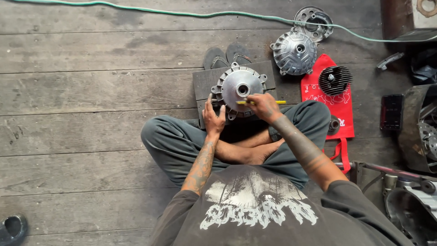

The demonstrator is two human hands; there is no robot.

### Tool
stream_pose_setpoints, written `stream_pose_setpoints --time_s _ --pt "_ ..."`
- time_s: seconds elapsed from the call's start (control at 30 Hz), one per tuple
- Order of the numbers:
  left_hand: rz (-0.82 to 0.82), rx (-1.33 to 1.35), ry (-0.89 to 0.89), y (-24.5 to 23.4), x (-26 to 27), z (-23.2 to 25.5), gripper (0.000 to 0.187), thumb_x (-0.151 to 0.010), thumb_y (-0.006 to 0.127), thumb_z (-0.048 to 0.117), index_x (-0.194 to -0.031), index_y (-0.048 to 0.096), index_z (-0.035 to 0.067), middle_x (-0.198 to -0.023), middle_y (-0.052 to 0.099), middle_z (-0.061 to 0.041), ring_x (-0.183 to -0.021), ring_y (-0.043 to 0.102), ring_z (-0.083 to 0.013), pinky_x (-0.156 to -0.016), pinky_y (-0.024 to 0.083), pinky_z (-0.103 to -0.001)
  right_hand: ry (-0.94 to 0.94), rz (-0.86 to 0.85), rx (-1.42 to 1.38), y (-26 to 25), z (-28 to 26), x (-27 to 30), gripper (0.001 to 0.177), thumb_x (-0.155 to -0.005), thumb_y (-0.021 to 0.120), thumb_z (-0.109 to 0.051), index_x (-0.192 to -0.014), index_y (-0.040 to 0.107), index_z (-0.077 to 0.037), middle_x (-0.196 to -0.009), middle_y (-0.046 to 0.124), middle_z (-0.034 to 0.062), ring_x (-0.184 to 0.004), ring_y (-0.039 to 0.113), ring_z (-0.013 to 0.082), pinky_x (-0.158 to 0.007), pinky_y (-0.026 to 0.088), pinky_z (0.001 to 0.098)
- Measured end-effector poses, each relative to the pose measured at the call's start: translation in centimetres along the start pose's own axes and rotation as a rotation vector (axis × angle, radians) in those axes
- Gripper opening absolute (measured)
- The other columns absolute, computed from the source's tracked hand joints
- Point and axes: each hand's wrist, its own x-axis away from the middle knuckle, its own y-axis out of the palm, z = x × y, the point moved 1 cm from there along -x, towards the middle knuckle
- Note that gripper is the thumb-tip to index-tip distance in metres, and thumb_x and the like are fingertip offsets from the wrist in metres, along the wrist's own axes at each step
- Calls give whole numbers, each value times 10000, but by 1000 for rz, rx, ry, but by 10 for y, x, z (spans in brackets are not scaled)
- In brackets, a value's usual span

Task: The person sits on the floor and scrubs a metallic mechanical part with a yellow brush. They rotate the part to clean different sections, including the central hole and outer edges, while other mechanical components lie nearby.

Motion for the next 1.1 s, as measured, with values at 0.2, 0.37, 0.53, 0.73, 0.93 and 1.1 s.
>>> stream_pose_setpoints --time_s 0.2,0.37,0.53,0.73,0.93,1.1 --pt "-66 -289 324 25 17 -6 977 -785 791 535 -1576 368 149 -1487 468 -171 -1242 554 -392 -975 441 -514 125 147 43 -11 66 4 154 -962 694 -397 -970 668 -245 -855 699 90 -890 715 331 -762 541 453" --pt "-59 -362 399 34 25 -13 1076 -690 860 547 -1572 365 179 -1535 408 -204 -1232 517 -428 -994 417 -564 163 187 19 -11 62 -42 164 -958 697 -391 -964 656 -232 -847 698 73 -879 717 324 -755 550 431" --pt "-43 -332 319 28 25 -11 1086 -689 866 515 -1567 325 173 -1527 398 -200 -1247 537 -411 -996 403 -569 111 235 37 12 30 -86 189 -931 694 -449 -937 675 -261 -845 705 65 -883 715 323 -754 553 450" --pt "7 -450 276 31 33 -18 1117 -671 865 599 -1544 350 130 -1373 502 -151 -1132 602 -319 -996 338 -554 48 103 18 32 -10 -80 196 -947 641 -514 -1010 687 -335 -910 745 23 -962 739 291 -870 512 458" --pt "-24 -459 374 27 39 -19 1037 -725 875 487 -1530 389 50 -1157 596 -161 -956 649 -304 -963 419 -544 119 34 -89 37 -32 -21 198 -899 653 -500 -938 652 -305 -893 699 40 -910 718 325 -772 568 461" --pt "-67 -427 436 20 32 -11 911 -799 829 447 -1524 448 47 -1176 607 -154 -987 676 -320 -913 522 -457 135 101 -122 14 -19 14 142 -939 687 -416 -960 655 -279 -883 683 53 -904 715 318 -747 571 452"
